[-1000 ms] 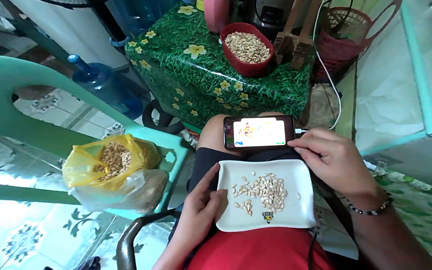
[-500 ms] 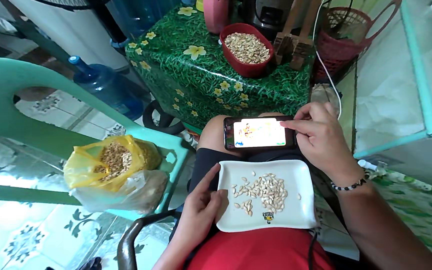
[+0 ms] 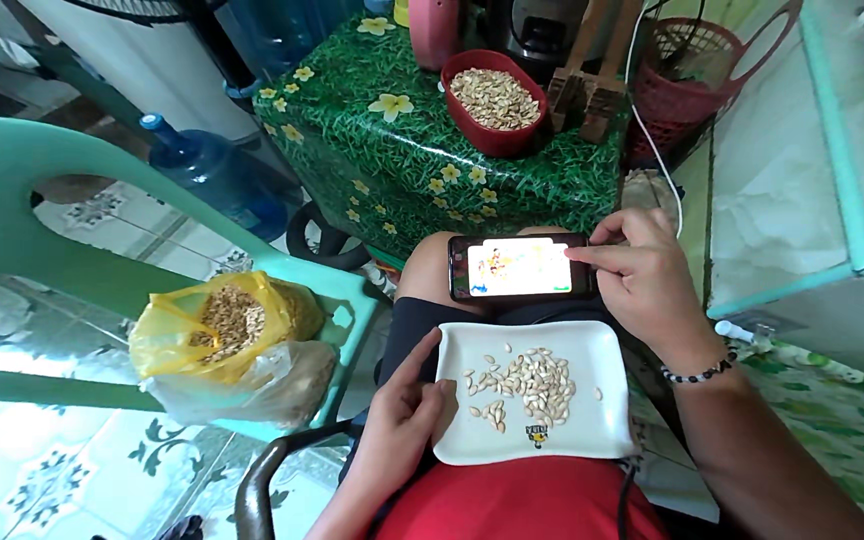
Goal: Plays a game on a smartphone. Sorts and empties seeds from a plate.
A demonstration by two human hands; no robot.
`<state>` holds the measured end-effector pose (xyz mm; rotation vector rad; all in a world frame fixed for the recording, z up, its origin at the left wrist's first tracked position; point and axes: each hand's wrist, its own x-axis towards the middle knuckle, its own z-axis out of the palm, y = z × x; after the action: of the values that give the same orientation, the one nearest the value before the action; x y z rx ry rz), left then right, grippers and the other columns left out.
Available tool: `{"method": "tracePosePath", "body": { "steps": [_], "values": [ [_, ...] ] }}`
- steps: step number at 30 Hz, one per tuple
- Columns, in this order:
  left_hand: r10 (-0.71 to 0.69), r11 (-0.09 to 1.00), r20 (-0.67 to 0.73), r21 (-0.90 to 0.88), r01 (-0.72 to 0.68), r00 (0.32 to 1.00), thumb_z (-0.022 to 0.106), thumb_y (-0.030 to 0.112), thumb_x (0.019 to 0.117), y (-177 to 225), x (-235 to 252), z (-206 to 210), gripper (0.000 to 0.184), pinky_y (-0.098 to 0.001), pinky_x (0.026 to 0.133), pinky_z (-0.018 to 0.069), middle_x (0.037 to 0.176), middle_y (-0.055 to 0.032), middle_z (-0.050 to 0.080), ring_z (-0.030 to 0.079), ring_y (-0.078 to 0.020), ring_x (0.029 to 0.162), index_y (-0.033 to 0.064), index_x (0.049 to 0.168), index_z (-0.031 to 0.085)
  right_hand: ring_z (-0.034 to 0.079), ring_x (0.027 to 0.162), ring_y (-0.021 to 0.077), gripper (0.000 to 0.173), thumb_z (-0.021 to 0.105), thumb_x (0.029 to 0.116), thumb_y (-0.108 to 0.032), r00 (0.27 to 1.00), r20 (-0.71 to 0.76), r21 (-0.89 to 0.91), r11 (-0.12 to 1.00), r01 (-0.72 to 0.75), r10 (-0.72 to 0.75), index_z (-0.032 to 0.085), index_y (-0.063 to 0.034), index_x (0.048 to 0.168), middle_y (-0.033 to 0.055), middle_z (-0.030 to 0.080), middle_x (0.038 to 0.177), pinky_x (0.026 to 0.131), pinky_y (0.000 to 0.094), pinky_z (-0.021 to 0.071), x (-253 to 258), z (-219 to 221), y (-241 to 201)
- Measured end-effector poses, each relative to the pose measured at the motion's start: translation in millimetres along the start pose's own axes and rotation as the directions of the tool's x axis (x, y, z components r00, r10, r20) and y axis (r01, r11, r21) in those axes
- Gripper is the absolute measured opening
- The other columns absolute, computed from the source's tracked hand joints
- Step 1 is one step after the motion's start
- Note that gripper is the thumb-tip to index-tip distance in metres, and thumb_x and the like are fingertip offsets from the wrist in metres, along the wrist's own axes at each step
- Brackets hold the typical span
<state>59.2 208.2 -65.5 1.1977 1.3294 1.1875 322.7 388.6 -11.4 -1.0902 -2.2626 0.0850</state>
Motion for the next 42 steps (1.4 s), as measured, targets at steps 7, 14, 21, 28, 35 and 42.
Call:
{"method": "tracePosePath", "body": {
  "steps": [7,14,21,28,35,42],
  "values": [
    [0.004,1.000,-0.007,0.014,-0.004,1.000,0.053,0.004,0.1003,1,0,1,0.056,-0.0231,0.061,0.0591,0.077,-0.0012,0.071,0.067,-0.0079,0.061,0.0039,0.154,0.039,0.056,0.105,0.0330,0.035,0.055,0.0914,0.003,0.999,-0.029,0.007,1.000,-0.017,0.018,0.082,-0.0133,0.104,0.0143,0.064,0.108,0.089,0.0480,0.0468,3,1,1],
    [0.006,1.000,-0.006,-0.006,-0.006,1.000,0.052,0.003,0.1002,0,-1,0,0.056,-0.0233,0.061,0.0593,0.079,-0.0023,0.071,0.067,-0.0084,0.062,0.0034,0.155,0.039,0.056,0.108,0.0357,0.037,0.052,0.0908,0.004,0.998,-0.029,-0.007,0.998,-0.064,0.064,0.081,-0.0115,0.107,0.0152,0.065,0.110,0.091,0.0523,0.0462,8,2,1],
    [0.014,1.000,-0.004,0.002,-0.014,1.000,0.053,0.004,0.1005,-1,0,1,0.055,-0.0244,0.061,0.0598,0.082,-0.0029,0.072,0.068,-0.0092,0.063,0.0040,0.154,0.040,0.055,0.107,0.0360,0.033,0.055,0.0908,0.003,0.998,-0.025,-0.007,0.998,-0.060,0.059,0.082,-0.0111,0.102,0.0157,0.065,0.110,0.089,0.0525,0.0459,5,2,2],
    [0.012,1.000,-0.007,-0.001,-0.012,1.000,0.053,0.004,0.1000,-1,0,1,0.056,-0.0238,0.061,0.0594,0.080,-0.0019,0.071,0.067,-0.0083,0.062,0.0031,0.154,0.039,0.056,0.108,0.0358,0.034,0.055,0.0904,0.002,0.998,-0.020,-0.012,0.998,-0.057,0.056,0.083,-0.0123,0.104,0.0146,0.066,0.111,0.091,0.0532,0.0452,3,0,2],
    [0.016,1.000,0.000,0.001,-0.016,1.000,0.053,0.004,0.1001,-1,0,1,0.056,-0.0232,0.059,0.0587,0.077,-0.0006,0.070,0.066,-0.0075,0.061,0.0026,0.154,0.039,0.064,0.106,0.0162,0.031,0.054,0.0933,-0.008,0.969,0.177,0.294,0.949,0.113,-0.171,0.079,-0.0107,0.111,0.0042,0.071,0.111,0.090,0.0350,0.0554,-18,-16,-33],
    [0.021,1.000,-0.009,0.015,-0.021,1.000,0.053,0.004,0.0999,-2,0,0,0.056,-0.0236,0.060,0.0587,0.080,-0.0014,0.071,0.066,-0.0079,0.062,0.0024,0.154,0.039,0.052,0.139,0.0317,0.032,0.057,0.1013,-0.020,0.695,0.464,0.492,0.812,0.313,-0.549,0.069,-0.0109,0.130,0.0112,0.061,0.144,0.115,0.0478,0.0419,-37,20,-74]
  ]
}}
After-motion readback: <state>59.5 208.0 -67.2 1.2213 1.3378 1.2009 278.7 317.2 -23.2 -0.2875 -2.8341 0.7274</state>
